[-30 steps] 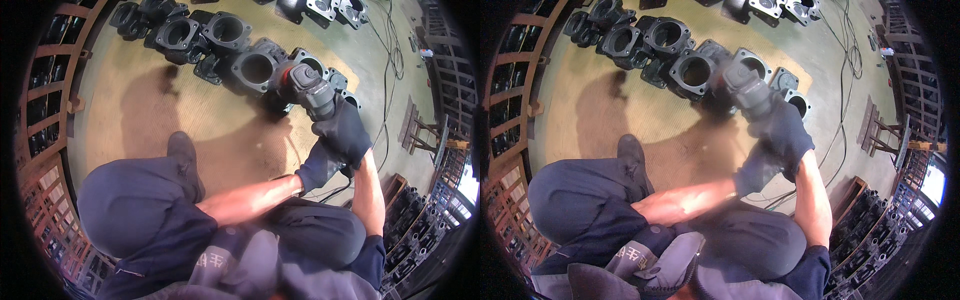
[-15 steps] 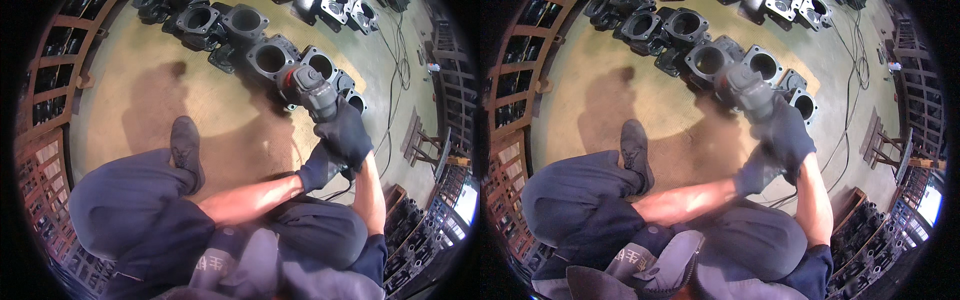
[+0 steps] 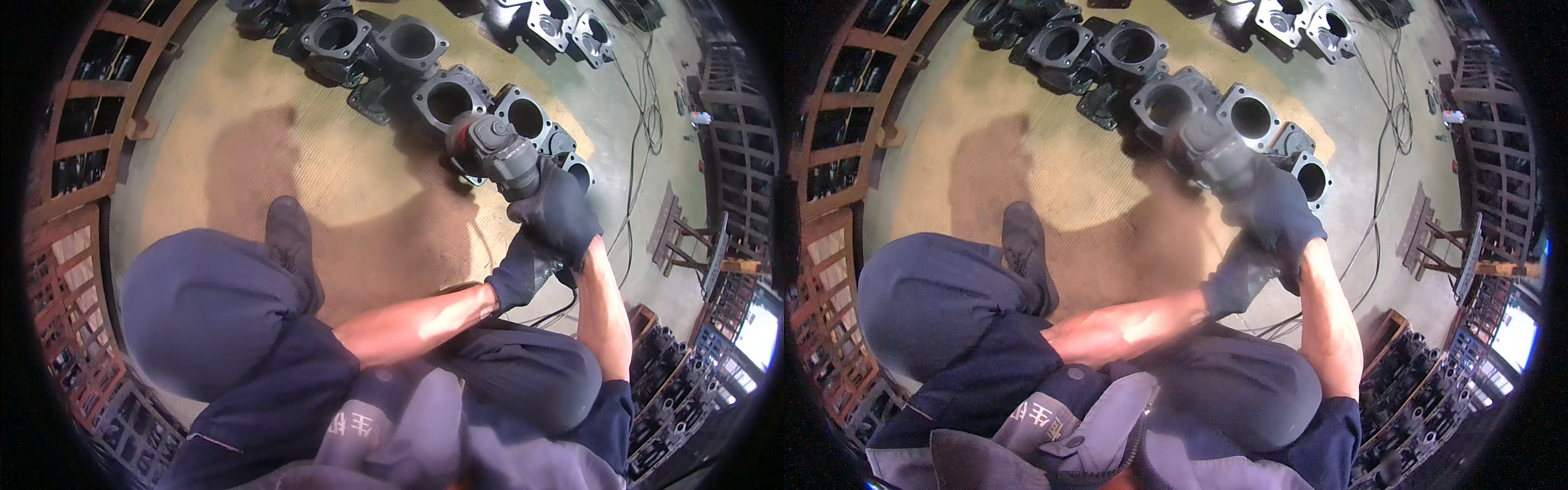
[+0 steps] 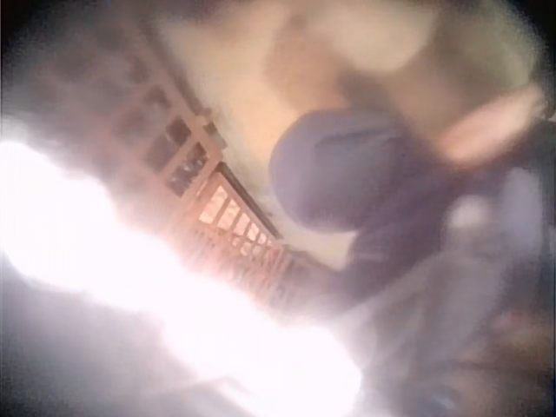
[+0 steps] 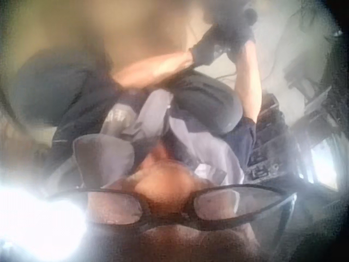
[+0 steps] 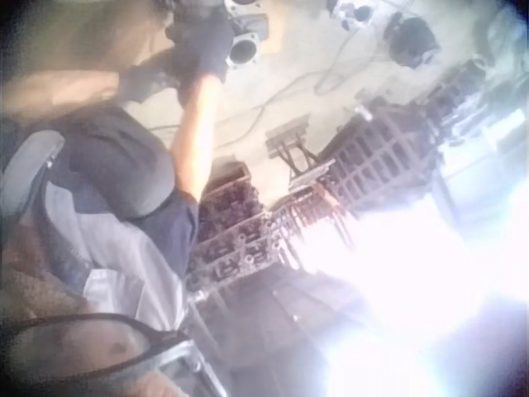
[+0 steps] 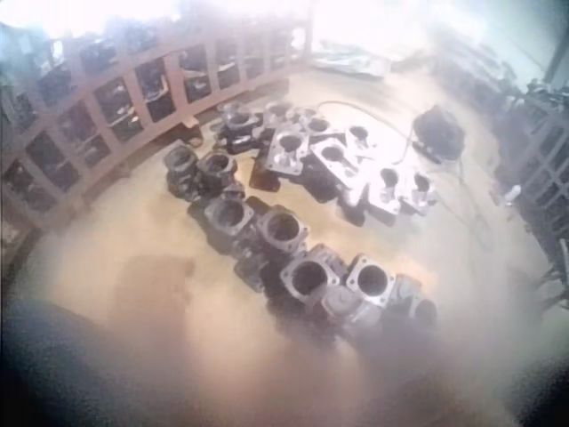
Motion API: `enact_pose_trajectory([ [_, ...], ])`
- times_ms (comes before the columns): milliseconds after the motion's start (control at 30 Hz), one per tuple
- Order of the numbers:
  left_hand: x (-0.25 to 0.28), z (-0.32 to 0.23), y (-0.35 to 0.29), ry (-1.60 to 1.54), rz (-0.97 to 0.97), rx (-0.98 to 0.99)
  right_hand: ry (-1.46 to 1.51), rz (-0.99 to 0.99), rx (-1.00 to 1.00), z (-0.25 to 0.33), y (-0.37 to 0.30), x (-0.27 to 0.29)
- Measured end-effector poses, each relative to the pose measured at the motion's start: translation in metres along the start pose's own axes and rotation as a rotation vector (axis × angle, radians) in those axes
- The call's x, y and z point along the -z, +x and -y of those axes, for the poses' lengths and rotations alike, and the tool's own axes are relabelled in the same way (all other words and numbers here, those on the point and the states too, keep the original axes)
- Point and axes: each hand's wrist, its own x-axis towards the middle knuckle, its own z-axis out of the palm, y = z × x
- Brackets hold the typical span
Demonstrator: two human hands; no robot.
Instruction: The person sits on the floor and uses a handheld angle grinder to smooth the surfaces of several metal engine parts. They handle the parts one at a time, grinding the edges and then placing them aside.
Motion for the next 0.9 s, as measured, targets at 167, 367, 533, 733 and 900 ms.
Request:
enact_pose_trajectory([
  [167, 0.041, 0.022, 0.019, 0.238, -0.028, -0.159, -0.027, 0.02, 0.016, 0.022, 0.011, -0.011],
  [367, 0.04, -0.024, 0.039, -0.738, 0.118, 0.088, -0.11, 0.019, 0.011, 0.071, 0.031, 0.001],
  [533, 0.026, -0.064, 0.036, 0.412, 0.132, -0.204, -0.043, -0.058, -0.016, 0.052, 0.058, -0.004],
  [733, 0.003, -0.049, 0.027, -0.518, 0.023, 0.083, 0.107, -0.012, -0.038, 0.056, 0.041, -0.002],
  [900, 0.027, -0.042, 0.034, -0.035, 0.11, -0.153, 0.016, -0.009, -0.003, 0.059, 0.05, -0.011],
])
